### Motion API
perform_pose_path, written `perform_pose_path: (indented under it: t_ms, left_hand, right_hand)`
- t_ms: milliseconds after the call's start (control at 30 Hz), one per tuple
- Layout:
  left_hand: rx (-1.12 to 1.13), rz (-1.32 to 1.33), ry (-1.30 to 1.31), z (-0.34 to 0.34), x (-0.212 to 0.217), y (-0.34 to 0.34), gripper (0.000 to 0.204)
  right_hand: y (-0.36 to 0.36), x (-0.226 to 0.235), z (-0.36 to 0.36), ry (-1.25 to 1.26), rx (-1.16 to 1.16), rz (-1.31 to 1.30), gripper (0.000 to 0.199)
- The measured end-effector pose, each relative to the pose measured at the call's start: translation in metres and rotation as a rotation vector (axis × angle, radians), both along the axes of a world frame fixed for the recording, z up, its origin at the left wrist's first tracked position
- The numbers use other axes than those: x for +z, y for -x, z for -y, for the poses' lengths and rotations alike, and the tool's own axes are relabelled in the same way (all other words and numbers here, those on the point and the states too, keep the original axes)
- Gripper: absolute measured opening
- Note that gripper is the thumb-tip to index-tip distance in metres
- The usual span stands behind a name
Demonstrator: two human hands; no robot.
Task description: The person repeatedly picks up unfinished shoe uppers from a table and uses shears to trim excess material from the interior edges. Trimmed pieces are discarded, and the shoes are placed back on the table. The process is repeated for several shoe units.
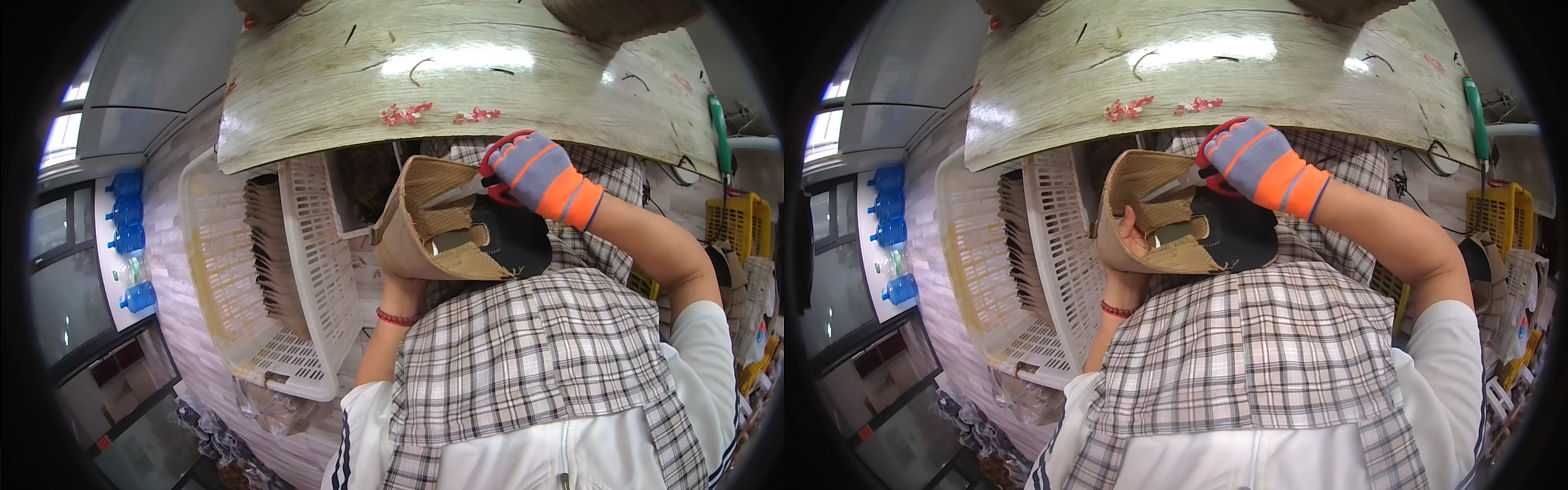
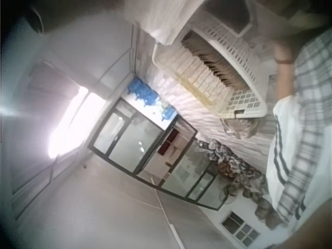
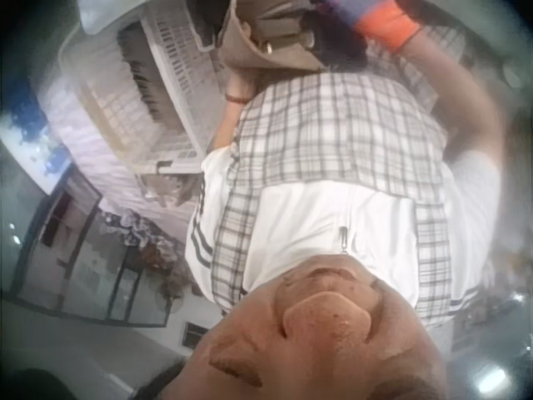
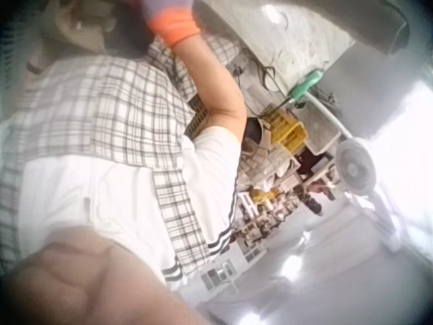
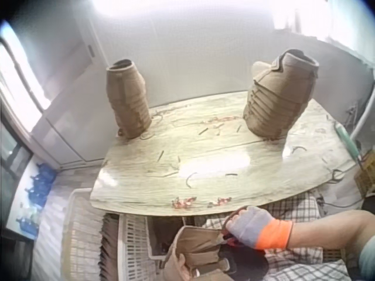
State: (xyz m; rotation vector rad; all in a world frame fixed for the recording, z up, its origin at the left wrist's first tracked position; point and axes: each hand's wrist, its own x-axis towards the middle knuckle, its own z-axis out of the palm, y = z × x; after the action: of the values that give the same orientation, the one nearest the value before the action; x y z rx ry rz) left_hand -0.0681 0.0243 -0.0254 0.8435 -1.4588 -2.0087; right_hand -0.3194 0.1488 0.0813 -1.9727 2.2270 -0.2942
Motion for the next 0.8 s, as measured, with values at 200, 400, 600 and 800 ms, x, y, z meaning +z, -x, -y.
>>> perform_pose_path:
  t_ms: [200, 400, 600, 800]
  left_hand:
    - [-0.161, 0.297, 0.611, 0.004, -0.014, -0.015, 0.05]
    - [-0.128, 0.108, 0.077, 0.004, -0.011, -0.014, 0.056]
    - [-0.074, 0.063, 0.012, 0.008, -0.022, -0.016, 0.048]
    - [-0.021, -0.002, -0.051, 0.0, 0.004, -0.002, 0.043]
  right_hand:
    - [0.006, 0.016, -0.005, 0.08, -0.028, 0.01, 0.025]
    - [0.005, -0.001, -0.006, -0.008, -0.041, 0.066, 0.024]
    - [0.026, -0.005, -0.056, 0.061, -0.17, 0.024, 0.028]
    - [0.004, -0.011, -0.054, -0.012, -0.102, 0.099, 0.033]
